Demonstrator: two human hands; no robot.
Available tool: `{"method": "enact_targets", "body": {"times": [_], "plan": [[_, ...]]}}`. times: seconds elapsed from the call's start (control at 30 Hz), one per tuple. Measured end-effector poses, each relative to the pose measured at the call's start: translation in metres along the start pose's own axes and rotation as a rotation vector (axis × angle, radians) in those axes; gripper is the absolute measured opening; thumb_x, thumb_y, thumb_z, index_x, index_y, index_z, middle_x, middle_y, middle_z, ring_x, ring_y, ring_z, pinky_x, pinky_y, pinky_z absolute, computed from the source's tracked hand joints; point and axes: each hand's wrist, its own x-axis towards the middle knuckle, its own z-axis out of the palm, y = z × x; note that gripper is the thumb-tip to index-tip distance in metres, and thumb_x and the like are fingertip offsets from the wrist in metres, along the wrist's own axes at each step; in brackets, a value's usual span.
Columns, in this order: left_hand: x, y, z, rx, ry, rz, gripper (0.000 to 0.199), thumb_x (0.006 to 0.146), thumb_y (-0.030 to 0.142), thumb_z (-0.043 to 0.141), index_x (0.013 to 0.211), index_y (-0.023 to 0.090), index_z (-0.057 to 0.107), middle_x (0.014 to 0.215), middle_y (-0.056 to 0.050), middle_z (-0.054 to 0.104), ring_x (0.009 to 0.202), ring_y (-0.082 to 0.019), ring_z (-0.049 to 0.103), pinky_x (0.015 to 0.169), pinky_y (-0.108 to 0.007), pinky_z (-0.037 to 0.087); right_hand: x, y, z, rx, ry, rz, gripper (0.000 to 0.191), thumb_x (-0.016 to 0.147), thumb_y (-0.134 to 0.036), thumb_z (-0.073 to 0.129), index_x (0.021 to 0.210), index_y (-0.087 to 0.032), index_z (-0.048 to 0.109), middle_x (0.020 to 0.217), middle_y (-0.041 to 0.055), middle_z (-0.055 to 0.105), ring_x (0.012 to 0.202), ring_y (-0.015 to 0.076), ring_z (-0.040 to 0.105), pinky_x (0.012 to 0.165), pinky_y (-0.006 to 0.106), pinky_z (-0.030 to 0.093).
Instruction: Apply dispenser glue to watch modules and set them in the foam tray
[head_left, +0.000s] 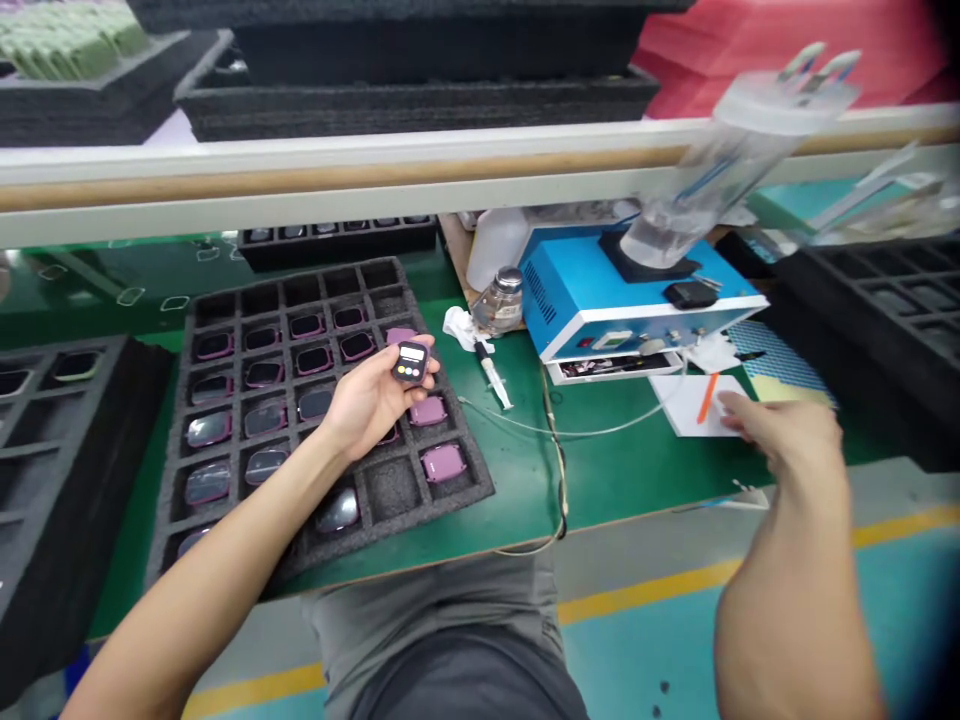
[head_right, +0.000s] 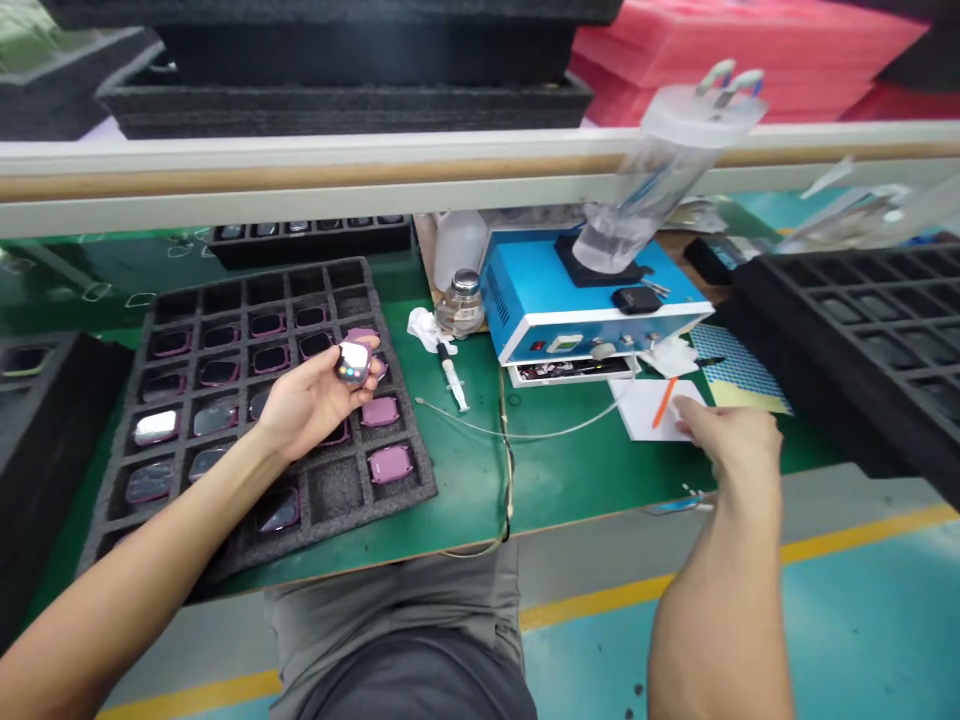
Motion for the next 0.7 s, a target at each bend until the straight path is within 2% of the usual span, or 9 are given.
{"method": "enact_targets", "body": {"times": [0.07,0.13,0.23,0.3,0.4,0.5,0.57,0.63,0.7], "plan": [[0.000,0.000,0.001,-0.022,0.013,-0.021,0.035,0.097,0.030,0.052,0.119,0.008,0.068,0.092,-0.011,0.069,0.074,-0.016,0.062,0.067,-0.025,0.052,0.002,-0.007,-0.005,-0.061,-0.125,0.125,0.045,0.081,-0.043,0.076,0.046,-0.015,0.067,0.048,0.0113,0.058,0.044,0.0182,0.046,0.057,0.039,0.043],[0.000,0.000,0.001,-0.043,0.026,-0.034,0.035,0.098,0.031,0.049,0.118,0.008,0.068,0.091,-0.011,0.069,0.074,-0.016,0.062,0.066,-0.025,0.051,0.008,-0.019,-0.010,-0.106,-0.240,0.161,0.044,0.078,-0.038,0.081,0.043,-0.017,0.064,0.050,0.0100,0.060,0.045,0.0169,0.047,0.061,0.039,0.044],[0.001,0.001,0.000,-0.072,0.037,-0.031,0.039,0.100,0.036,0.046,0.116,0.007,0.067,0.091,-0.012,0.069,0.073,-0.016,0.062,0.064,-0.024,0.050,0.014,-0.027,-0.016,-0.130,-0.316,0.143,0.053,0.077,-0.025,0.082,0.032,-0.018,0.055,0.046,0.0112,0.058,0.042,0.0139,0.045,0.061,0.040,0.043],[0.001,0.001,-0.002,-0.093,0.035,-0.029,0.041,0.099,0.039,0.046,0.114,0.007,0.067,0.090,-0.012,0.069,0.072,-0.016,0.062,0.063,-0.024,0.049,0.009,-0.018,-0.017,-0.080,-0.309,0.187,0.056,0.076,-0.021,0.081,0.029,-0.019,0.051,0.044,0.0136,0.057,0.038,0.0127,0.043,0.058,0.042,0.041],[0.000,0.001,-0.004,-0.125,0.016,-0.037,0.041,0.097,0.043,0.052,0.111,0.008,0.067,0.088,-0.011,0.067,0.071,-0.015,0.061,0.062,-0.024,0.048,-0.016,0.013,-0.015,0.203,-0.231,0.228,0.044,0.075,-0.022,0.073,0.034,-0.022,0.056,0.047,0.0170,0.059,0.035,0.0139,0.044,0.050,0.044,0.037],[0.000,0.000,-0.005,-0.136,-0.005,-0.046,0.038,0.090,0.041,0.063,0.110,0.009,0.067,0.086,-0.009,0.067,0.070,-0.014,0.060,0.062,-0.023,0.047,-0.058,0.028,-0.019,0.760,-0.172,-0.004,0.010,0.066,-0.038,0.078,0.066,-0.028,0.076,0.060,0.0163,0.064,0.038,0.0147,0.047,0.040,0.038,0.029],[-0.001,-0.001,-0.004,-0.106,-0.019,-0.037,0.036,0.082,0.032,0.072,0.111,0.010,0.067,0.087,-0.008,0.067,0.071,-0.013,0.060,0.064,-0.022,0.047,-0.093,0.009,-0.028,0.987,-0.161,-0.125,0.034,0.060,-0.046,0.087,0.091,-0.033,0.081,0.065,0.0150,0.066,0.041,0.0166,0.053,0.037,0.037,0.030],[-0.003,-0.002,-0.002,-0.048,-0.034,-0.016,0.041,0.074,0.020,0.078,0.113,0.012,0.067,0.088,-0.005,0.067,0.071,-0.011,0.059,0.066,-0.021,0.046,-0.129,-0.036,-0.037,1.119,-0.244,-0.245,0.055,0.059,-0.038,0.093,0.112,-0.031,0.079,0.075,0.0133,0.071,0.049,0.0182,0.062,0.040,0.037,0.043],[-0.004,-0.003,-0.001,0.003,-0.044,0.006,0.047,0.068,0.011,0.079,0.113,0.014,0.067,0.087,-0.003,0.068,0.072,-0.010,0.058,0.067,-0.020,0.046,-0.160,-0.096,-0.039,1.316,-0.294,-0.372,0.044,0.062,-0.038,0.095,0.102,-0.027,0.079,0.071,0.0063,0.071,0.052,0.0169,0.065,0.047,0.035,0.054]]}}
